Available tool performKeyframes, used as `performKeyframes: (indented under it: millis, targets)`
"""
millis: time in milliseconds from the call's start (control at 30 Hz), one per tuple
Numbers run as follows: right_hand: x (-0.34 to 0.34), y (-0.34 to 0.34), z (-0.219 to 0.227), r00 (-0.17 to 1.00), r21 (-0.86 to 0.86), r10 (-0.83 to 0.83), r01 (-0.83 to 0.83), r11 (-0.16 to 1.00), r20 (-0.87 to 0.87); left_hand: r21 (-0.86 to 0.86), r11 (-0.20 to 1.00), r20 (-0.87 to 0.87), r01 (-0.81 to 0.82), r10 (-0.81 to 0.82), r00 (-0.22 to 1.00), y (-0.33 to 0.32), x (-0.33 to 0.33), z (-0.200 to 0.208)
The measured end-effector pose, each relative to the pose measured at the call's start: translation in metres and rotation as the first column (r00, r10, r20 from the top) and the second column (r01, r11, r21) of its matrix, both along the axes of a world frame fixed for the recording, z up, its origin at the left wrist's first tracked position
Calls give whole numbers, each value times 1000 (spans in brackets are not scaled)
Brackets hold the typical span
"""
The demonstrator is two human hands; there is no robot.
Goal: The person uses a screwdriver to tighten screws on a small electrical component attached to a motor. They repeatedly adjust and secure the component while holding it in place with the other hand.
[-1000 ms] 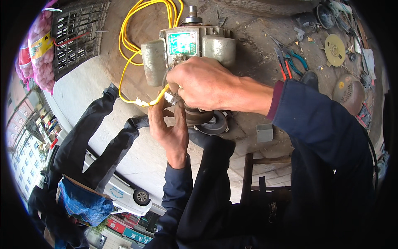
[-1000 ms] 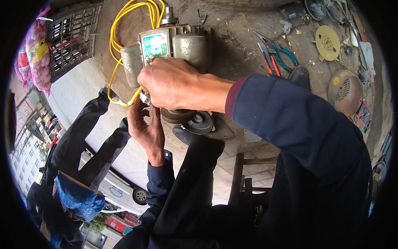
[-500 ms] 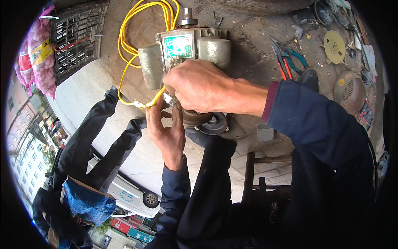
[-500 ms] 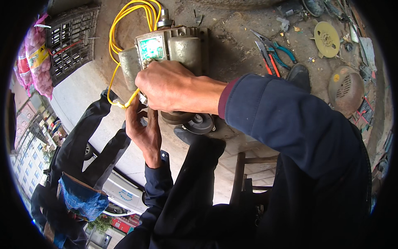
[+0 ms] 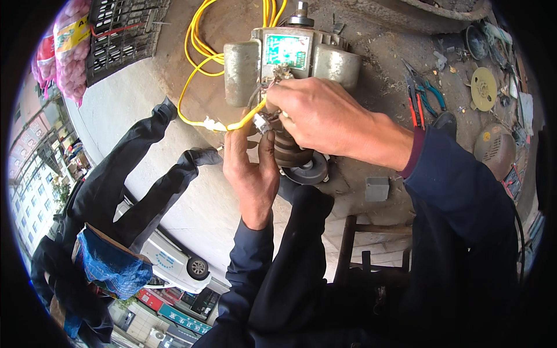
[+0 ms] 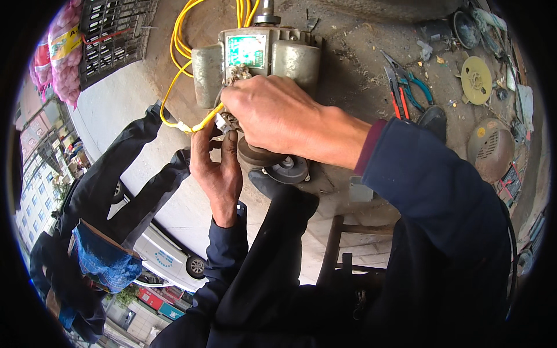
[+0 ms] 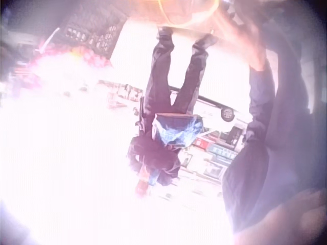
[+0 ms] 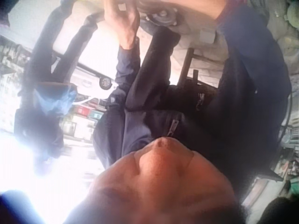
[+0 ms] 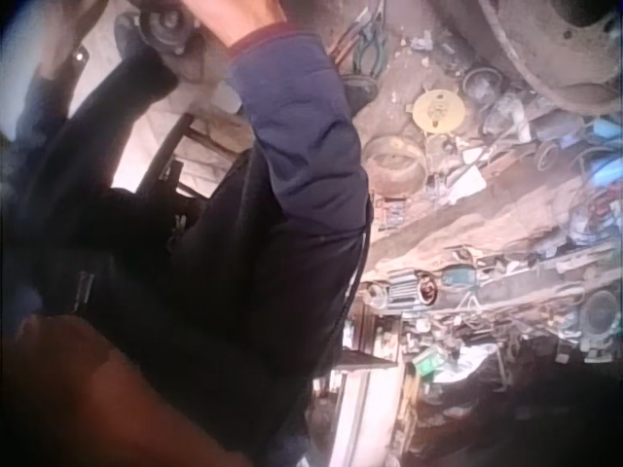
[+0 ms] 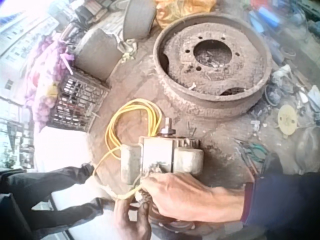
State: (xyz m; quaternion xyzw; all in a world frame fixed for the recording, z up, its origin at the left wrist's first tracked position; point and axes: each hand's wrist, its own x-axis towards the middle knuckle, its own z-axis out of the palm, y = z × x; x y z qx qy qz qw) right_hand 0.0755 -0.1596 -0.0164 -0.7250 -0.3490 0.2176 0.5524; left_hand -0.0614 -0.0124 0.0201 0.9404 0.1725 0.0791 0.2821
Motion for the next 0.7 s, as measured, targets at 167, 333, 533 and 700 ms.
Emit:
performKeyframes:
  millis: [167, 333, 533, 700]
  targets:
    - [1, -1, 3, 996, 5, -6, 6, 1000, 88, 36, 999, -35, 19, -17, 999, 4, 0, 5]
    - [-2, 5, 1, 990, -50, -51, 58, 997, 132, -33, 999, -16, 22, -22, 1000, 4, -1, 3]
    - [-18, 0, 12, 965, -108, -110, 139, 984, 238, -87, 996, 47, -13, 17, 999, 3, -4, 0]
    - [-46, -14, 29, 965, -272, 21, 52, 961, 260, -98, 995, 76, 12, -5, 997, 5, -5, 1]
